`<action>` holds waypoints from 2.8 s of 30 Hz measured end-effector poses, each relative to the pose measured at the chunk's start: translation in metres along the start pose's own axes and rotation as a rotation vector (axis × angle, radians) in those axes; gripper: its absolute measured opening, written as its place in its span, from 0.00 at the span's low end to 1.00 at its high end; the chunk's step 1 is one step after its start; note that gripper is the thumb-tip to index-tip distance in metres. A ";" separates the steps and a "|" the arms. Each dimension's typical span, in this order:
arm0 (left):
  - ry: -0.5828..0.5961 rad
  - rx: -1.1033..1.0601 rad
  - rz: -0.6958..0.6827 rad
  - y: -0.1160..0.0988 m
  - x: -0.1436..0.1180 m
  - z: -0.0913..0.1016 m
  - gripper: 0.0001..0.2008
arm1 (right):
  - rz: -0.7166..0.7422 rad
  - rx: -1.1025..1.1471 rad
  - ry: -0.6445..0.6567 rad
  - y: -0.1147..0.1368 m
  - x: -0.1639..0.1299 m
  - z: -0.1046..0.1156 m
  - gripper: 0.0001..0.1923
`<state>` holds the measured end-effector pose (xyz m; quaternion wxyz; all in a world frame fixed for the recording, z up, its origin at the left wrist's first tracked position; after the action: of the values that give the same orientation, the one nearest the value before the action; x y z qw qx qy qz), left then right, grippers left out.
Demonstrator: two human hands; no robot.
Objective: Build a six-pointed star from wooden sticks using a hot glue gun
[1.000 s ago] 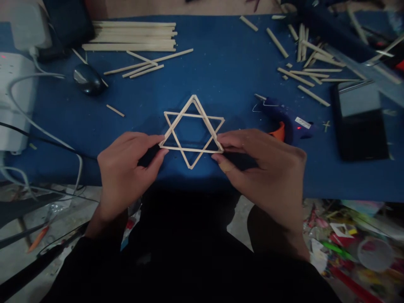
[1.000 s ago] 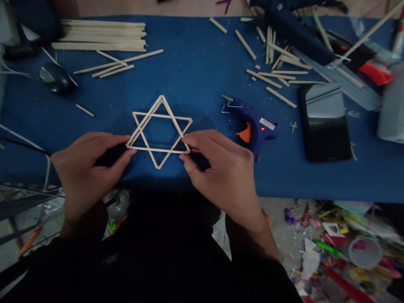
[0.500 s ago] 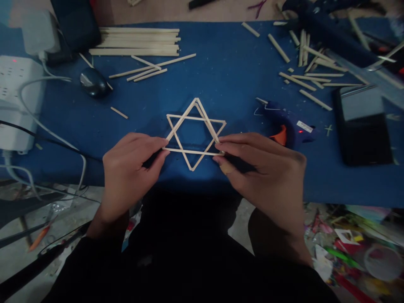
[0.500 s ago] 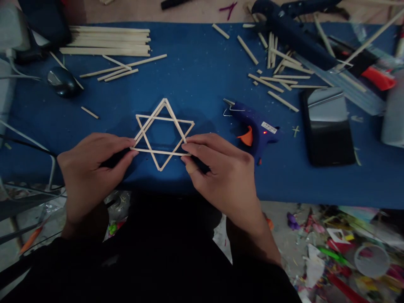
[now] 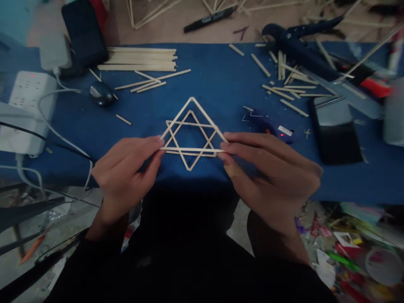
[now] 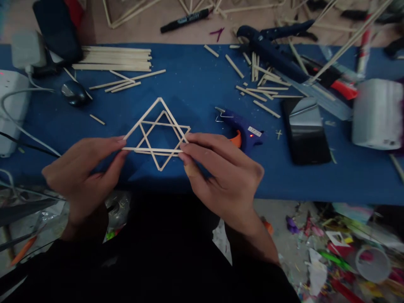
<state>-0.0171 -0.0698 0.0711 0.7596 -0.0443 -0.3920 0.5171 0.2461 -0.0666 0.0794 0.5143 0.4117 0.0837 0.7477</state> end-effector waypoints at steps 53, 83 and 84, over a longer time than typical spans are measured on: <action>-0.005 -0.007 -0.083 0.015 -0.017 -0.038 0.10 | 0.032 -0.008 0.099 -0.020 -0.006 -0.035 0.16; 0.143 -0.042 0.030 0.011 -0.002 -0.028 0.15 | -0.131 0.093 0.158 -0.016 -0.006 -0.027 0.15; 0.148 -0.043 0.041 0.010 -0.002 -0.028 0.15 | -0.136 0.088 0.160 -0.016 -0.007 -0.026 0.14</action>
<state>-0.0073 -0.0572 0.0456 0.7746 -0.1067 -0.3447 0.5194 0.2402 -0.0570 0.0499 0.5369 0.3663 0.1849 0.7371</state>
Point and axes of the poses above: each hand's wrist, its own x-axis towards the middle knuckle, its own z-axis out of the back of the hand, y = z × x, the point moved 2 cm from there along x, towards the middle knuckle, and after that the axes turned 3 degrees about -x, right-handed, at the moved point
